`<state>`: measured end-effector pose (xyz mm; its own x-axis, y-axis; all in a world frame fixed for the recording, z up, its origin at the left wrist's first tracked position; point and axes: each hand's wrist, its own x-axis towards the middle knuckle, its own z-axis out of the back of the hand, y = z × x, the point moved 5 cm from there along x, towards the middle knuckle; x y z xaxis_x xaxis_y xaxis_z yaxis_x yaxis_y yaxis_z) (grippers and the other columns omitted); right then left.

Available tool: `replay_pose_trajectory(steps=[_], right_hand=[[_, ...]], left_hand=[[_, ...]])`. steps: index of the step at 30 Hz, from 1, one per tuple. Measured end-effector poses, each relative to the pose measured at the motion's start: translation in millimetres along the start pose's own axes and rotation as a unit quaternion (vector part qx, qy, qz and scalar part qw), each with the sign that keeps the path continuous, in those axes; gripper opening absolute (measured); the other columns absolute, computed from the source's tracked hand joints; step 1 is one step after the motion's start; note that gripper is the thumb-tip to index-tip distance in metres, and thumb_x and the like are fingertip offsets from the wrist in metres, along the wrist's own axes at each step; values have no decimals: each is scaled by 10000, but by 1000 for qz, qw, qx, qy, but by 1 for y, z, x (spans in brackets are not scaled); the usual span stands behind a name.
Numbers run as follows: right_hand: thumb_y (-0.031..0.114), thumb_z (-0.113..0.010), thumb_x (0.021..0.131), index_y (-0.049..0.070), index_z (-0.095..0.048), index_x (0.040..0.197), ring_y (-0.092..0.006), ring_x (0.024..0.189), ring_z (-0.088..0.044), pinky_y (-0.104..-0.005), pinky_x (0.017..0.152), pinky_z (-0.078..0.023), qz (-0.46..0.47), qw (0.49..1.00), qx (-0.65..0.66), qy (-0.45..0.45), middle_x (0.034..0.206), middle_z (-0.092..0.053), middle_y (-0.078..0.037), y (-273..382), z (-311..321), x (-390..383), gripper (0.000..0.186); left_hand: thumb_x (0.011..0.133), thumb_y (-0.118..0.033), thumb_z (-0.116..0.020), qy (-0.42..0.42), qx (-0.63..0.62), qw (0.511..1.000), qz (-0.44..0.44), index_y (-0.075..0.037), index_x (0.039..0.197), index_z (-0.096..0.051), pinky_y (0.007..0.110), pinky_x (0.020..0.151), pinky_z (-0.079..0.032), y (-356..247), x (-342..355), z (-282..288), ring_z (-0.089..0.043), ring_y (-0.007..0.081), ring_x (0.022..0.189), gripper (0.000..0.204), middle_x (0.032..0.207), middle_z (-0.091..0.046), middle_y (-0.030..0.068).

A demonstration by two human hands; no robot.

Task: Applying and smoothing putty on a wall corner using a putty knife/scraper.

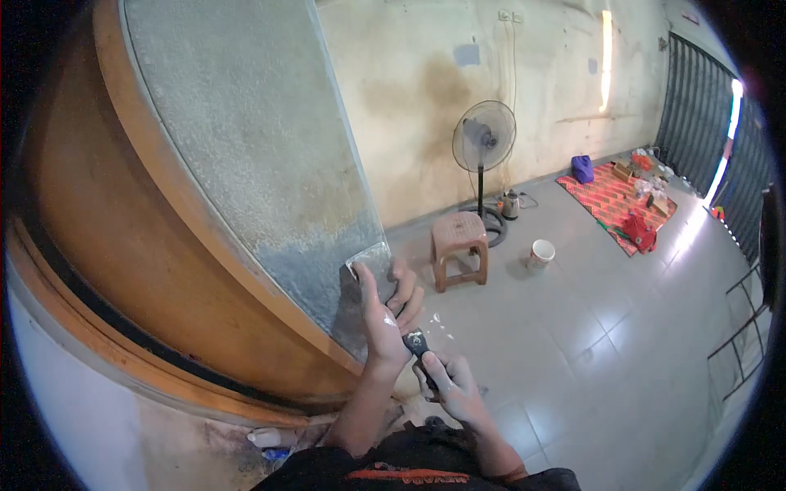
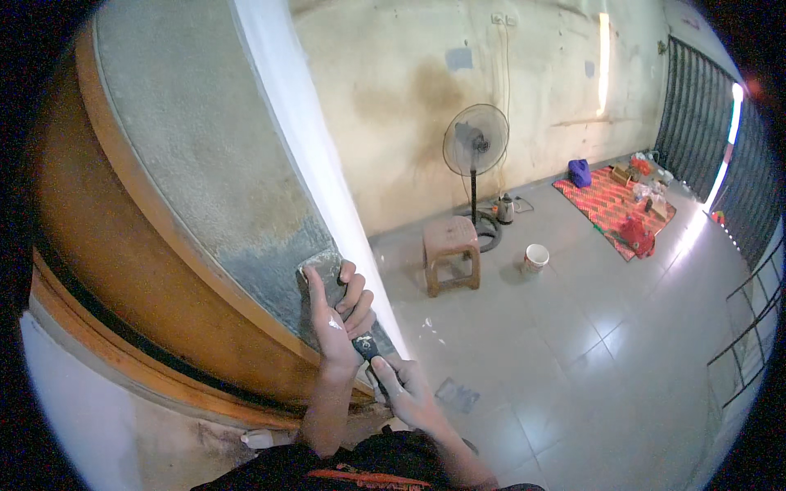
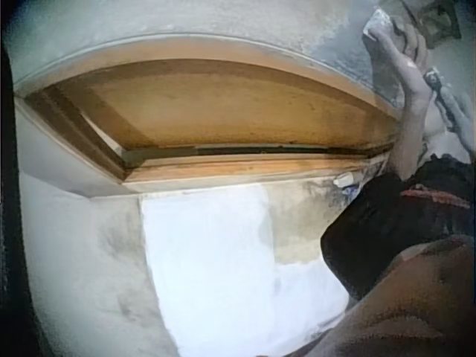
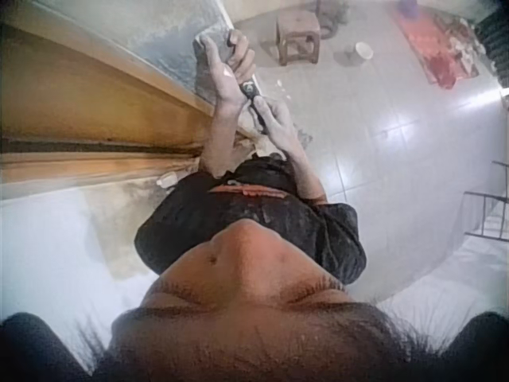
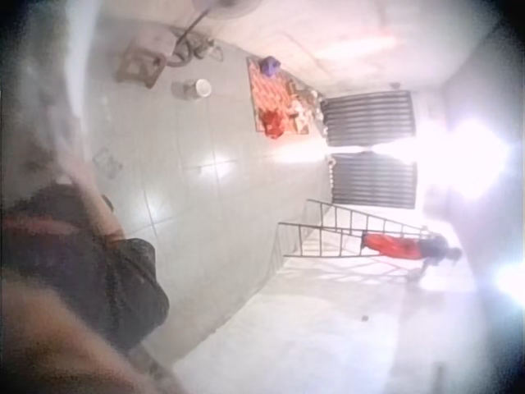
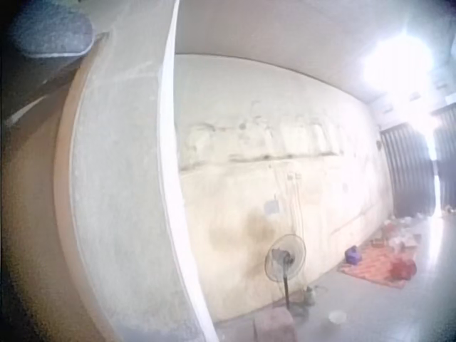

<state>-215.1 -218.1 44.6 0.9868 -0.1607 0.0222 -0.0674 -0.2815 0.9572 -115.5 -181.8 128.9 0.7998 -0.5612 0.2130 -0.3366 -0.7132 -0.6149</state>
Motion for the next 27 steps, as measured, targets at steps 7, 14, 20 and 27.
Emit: replay_pose_trajectory(steps=[7,14,20,27], right_hand=[[340,-401,969,49,-484,707,-39,470,-336,-202,427,-246,13,1000,16,-15,567,-397,33,9,0,-2,400],[335,-408,966,52,-500,663,-51,474,-390,-219,441,-309,-4,1000,19,-1,534,-438,26,16,0,-4,425],[327,-390,974,49,-481,682,-38,461,-353,-200,421,-249,14,1000,8,1,544,-398,36,20,-2,-3,414],[317,-382,977,49,-479,675,-39,461,-355,-203,425,-264,15,1000,-20,10,550,-415,35,30,-4,-3,416]], left_hand=[[926,-545,-334,14,4,1000,1,-122,830,-390,160,298,-131,0,2,-9,-172,19,384,437,556,-233,-65],[921,-548,-347,5,-9,1000,7,-127,825,-387,164,299,-120,-6,1,-20,-168,18,384,434,552,-242,-68],[921,-537,-361,-7,-17,1000,5,-126,828,-388,166,293,-124,-8,2,-21,-162,25,374,422,545,-238,-64],[925,-521,-369,-1,-33,999,3,-121,839,-392,165,290,-135,-11,1,-23,-174,26,379,410,548,-242,-60]])
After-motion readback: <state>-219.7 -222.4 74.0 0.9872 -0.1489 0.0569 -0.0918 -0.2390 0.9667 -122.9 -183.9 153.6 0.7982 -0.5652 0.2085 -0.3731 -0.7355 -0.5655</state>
